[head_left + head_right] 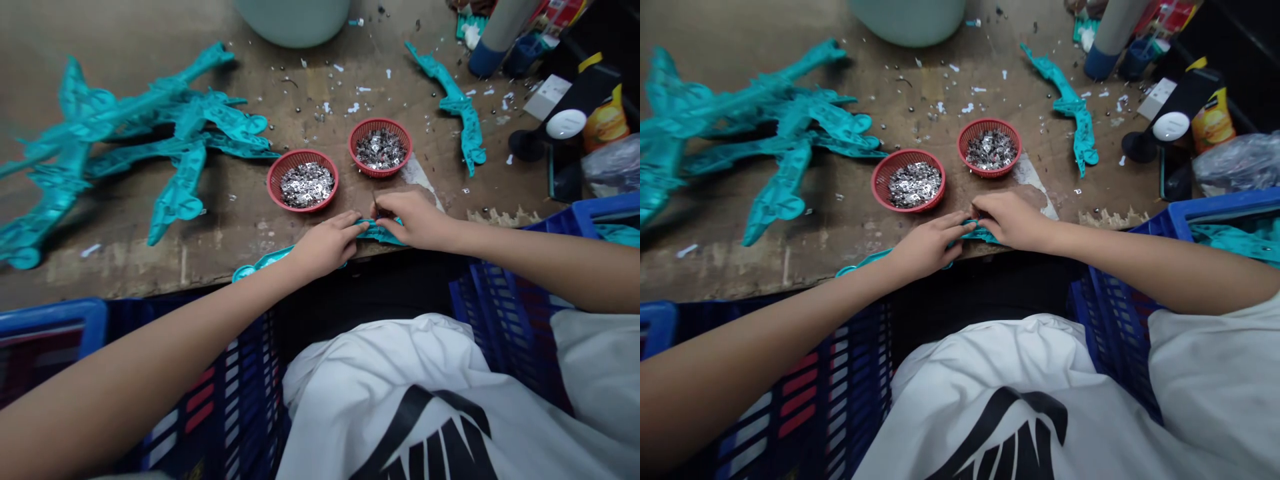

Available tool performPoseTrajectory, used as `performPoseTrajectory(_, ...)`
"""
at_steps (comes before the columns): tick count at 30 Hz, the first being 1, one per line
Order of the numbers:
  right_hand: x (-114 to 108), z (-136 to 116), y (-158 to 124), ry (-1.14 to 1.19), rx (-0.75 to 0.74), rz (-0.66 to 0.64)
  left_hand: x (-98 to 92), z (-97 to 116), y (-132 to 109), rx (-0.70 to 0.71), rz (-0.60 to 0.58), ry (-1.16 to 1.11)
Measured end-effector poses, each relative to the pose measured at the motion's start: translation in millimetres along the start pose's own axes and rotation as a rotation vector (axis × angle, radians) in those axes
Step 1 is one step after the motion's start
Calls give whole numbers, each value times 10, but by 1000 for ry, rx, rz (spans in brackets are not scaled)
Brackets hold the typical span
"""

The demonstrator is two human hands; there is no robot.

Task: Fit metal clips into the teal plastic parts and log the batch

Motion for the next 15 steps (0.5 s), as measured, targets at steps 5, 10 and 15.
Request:
performPoseTrajectory(5,-89,186,61,-102,-9,63,-8,-32,-17,-44,57,-56)
performPoseTrajectory(10,-85,517,117,-390,156,-69,10,-98,-20,-67,132,-66)
performPoseTrajectory(15,225,55,-51,-463,-92,-255,-171,52,-35,9,146,7)
Point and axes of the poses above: each hand's wrist, its own y-axis towards the middle knuckle, its own x-axis out of the palm, z = x × y, the point moved 6 cm from there along y, towards the middle knuckle, and after that the axes turned 14 degrees about y, right-handed, at the moved point
